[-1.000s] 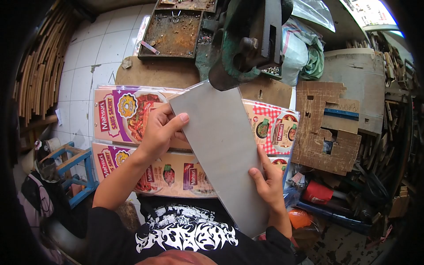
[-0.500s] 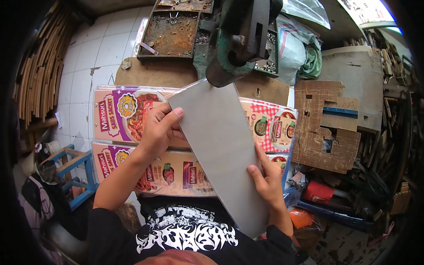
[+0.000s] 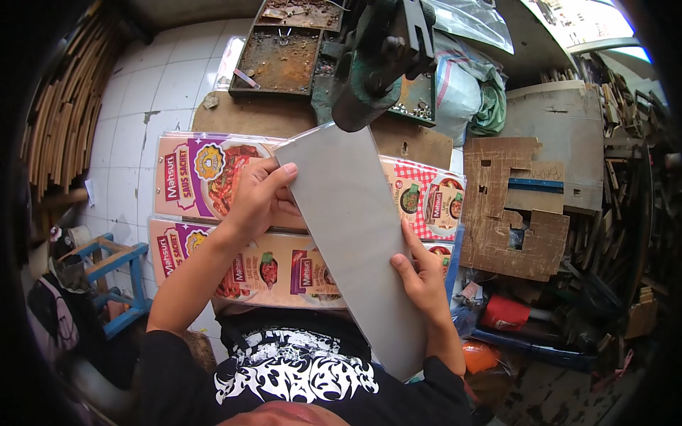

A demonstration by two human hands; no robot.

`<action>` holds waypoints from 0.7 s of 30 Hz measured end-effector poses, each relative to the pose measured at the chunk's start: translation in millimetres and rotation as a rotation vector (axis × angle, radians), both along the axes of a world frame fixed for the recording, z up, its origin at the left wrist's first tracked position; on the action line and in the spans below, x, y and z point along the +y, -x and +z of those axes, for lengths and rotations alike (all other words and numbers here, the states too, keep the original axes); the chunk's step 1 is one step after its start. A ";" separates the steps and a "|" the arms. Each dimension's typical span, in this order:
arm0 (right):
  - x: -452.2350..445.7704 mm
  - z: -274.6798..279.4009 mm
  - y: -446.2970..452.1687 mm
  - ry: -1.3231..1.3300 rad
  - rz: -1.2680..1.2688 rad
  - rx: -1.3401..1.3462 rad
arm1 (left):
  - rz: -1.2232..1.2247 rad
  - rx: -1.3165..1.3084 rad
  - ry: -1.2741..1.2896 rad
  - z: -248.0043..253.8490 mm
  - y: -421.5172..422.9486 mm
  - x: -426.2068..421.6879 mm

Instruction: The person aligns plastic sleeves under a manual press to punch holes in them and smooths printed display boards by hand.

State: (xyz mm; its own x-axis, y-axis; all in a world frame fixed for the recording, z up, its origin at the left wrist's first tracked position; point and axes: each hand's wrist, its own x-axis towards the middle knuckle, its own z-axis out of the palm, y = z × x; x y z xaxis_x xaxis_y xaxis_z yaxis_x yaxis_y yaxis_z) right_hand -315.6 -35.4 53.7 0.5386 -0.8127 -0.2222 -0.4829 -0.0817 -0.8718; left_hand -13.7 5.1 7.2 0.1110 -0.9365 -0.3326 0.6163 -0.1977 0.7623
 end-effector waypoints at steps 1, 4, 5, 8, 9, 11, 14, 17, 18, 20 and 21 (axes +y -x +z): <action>0.0 -1.3 1.1 -0.004 -0.001 0.001 | 0.000 -0.003 -0.001 -1.2 0.5 0.0; 0.3 -2.6 2.6 -0.016 -0.006 0.008 | 0.003 -0.007 0.015 1.7 1.0 0.0; 0.7 -2.7 2.9 -0.023 -0.012 0.011 | 0.004 -0.005 0.015 0.3 0.9 0.4; 1.0 -4.5 4.1 -0.035 -0.013 -0.001 | -0.002 -0.004 0.017 -2.4 0.0 0.1; 0.7 -3.8 3.6 -0.032 -0.012 -0.001 | -0.005 -0.006 0.010 -2.1 -0.1 0.1; 0.5 -3.3 1.7 0.002 0.003 -0.009 | -0.007 -0.007 0.006 -1.4 -0.8 -0.2; 0.1 -0.6 -0.4 0.006 0.012 -0.003 | -0.019 0.003 0.010 -0.6 -1.5 0.2; 0.3 -1.9 1.7 -0.010 -0.001 0.020 | -0.021 0.003 0.015 -0.1 -1.1 0.6; 0.9 -1.9 2.4 -0.012 0.000 0.021 | -0.018 0.005 0.016 0.2 -0.5 1.0; 1.6 -1.8 3.4 -0.004 -0.002 0.029 | -0.015 0.007 0.016 -0.5 -0.3 1.3; 1.6 -2.5 3.7 -0.005 -0.002 0.029 | -0.016 0.009 0.016 -1.6 -0.4 1.3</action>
State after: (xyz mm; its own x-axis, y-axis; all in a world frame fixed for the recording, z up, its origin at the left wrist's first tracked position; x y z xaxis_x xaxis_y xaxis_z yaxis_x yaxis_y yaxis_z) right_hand -319.3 -33.8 51.2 0.5306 -0.8124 -0.2417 -0.5083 -0.0768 -0.8578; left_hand -13.3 6.4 5.6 0.0931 -0.9433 -0.3186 0.6202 -0.1954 0.7597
